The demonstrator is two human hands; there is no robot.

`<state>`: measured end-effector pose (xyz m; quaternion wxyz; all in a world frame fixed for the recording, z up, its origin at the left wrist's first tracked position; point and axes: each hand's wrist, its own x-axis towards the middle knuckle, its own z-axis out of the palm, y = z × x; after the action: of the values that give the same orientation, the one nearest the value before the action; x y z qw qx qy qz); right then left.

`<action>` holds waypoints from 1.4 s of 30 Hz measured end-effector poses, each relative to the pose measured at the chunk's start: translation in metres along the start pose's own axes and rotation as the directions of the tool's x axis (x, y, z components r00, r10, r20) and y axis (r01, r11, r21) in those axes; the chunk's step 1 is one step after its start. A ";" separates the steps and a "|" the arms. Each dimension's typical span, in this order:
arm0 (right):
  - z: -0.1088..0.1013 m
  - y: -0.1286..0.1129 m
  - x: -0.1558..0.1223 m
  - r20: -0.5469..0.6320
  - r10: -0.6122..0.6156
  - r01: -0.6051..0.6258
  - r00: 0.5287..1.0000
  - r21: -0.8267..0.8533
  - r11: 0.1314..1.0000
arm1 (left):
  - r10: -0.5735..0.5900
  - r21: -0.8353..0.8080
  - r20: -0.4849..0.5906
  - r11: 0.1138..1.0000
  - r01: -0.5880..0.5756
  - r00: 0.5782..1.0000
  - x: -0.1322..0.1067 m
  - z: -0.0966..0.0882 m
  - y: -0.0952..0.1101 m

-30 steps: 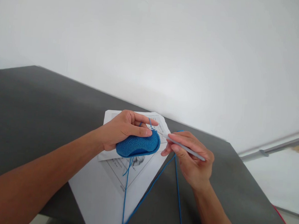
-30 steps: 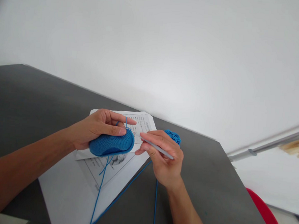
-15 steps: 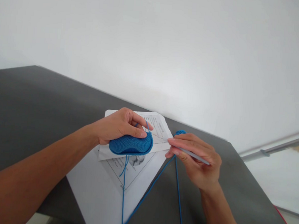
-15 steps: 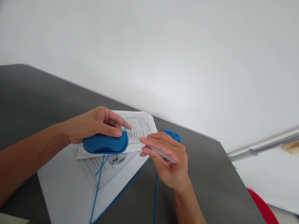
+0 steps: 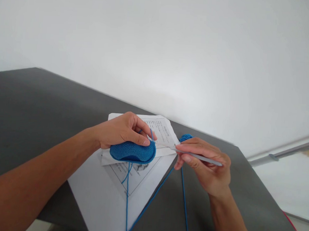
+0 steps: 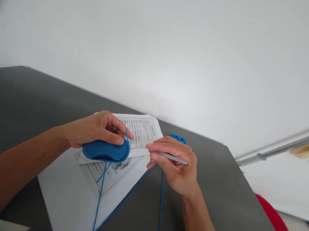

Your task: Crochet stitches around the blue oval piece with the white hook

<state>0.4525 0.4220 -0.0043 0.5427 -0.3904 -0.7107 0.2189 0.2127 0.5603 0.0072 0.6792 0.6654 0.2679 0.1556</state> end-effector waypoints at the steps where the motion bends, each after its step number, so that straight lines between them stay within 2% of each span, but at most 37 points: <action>1: -0.001 0.000 0.000 -0.001 0.015 -0.015 1.000 0.023 1.000 | 0.000 -0.004 0.006 1.000 0.000 1.000 0.000 0.000 0.000; 5: -0.001 0.001 -0.002 -0.022 0.078 -0.075 0.997 0.116 0.990 | -0.007 -0.039 0.038 0.999 0.008 0.999 -0.001 0.000 0.002; 8: 0.002 0.000 0.001 -0.050 0.179 -0.160 0.983 0.260 0.952 | -0.009 -0.059 0.058 0.998 0.013 0.998 -0.001 0.000 0.002; 14: 0.013 0.001 0.009 -0.084 0.440 -0.318 0.894 0.572 0.756 | 0.047 -0.108 -0.018 0.993 -0.049 0.999 -0.003 0.006 0.002; 17: 0.023 0.006 0.009 -0.090 0.515 -0.341 0.853 0.650 0.679 | 0.070 -0.138 -0.075 0.987 -0.080 0.995 -0.004 0.011 0.001; 19: 0.032 0.008 0.008 -0.115 0.528 -0.317 0.841 0.687 0.654 | 0.089 -0.167 -0.120 0.980 -0.108 0.989 -0.003 0.015 0.001; 21: 0.043 0.008 0.006 -0.172 0.509 -0.258 0.843 0.702 0.664 | 0.113 -0.191 -0.170 0.971 -0.145 0.979 -0.002 0.021 -0.001; 24: 0.058 0.006 0.004 -0.264 0.443 -0.174 0.857 0.660 0.731 | 0.141 -0.207 -0.240 0.959 -0.192 0.961 0.001 0.030 -0.003; 29: 0.066 0.005 0.004 -0.377 0.370 -0.125 0.849 0.538 0.834 | 0.080 -0.296 -0.258 0.942 -0.158 0.963 0.002 0.039 -0.006; 32: 0.064 0.007 0.005 -0.412 0.375 -0.128 0.831 0.515 0.848 | 0.046 -0.330 -0.261 0.934 -0.134 0.964 0.002 0.042 -0.006; 35: 0.064 0.008 0.007 -0.426 0.381 -0.130 0.820 0.511 0.850 | 0.040 -0.297 -0.297 0.946 -0.132 0.954 0.001 0.044 -0.006; 38: 0.065 0.007 0.008 -0.434 0.384 -0.117 0.815 0.527 0.842 | 0.086 -0.260 -0.320 0.950 -0.175 0.944 0.002 0.045 -0.008; 42: 0.065 0.008 0.007 -0.430 0.379 -0.129 0.819 0.506 0.853 | 0.131 -0.308 -0.344 0.920 -0.244 0.930 0.002 0.044 -0.010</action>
<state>0.3927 0.4396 -0.0265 0.7531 -0.3903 -0.4073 0.3386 0.2382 0.5246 -0.0044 0.7150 0.5249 0.2761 0.3701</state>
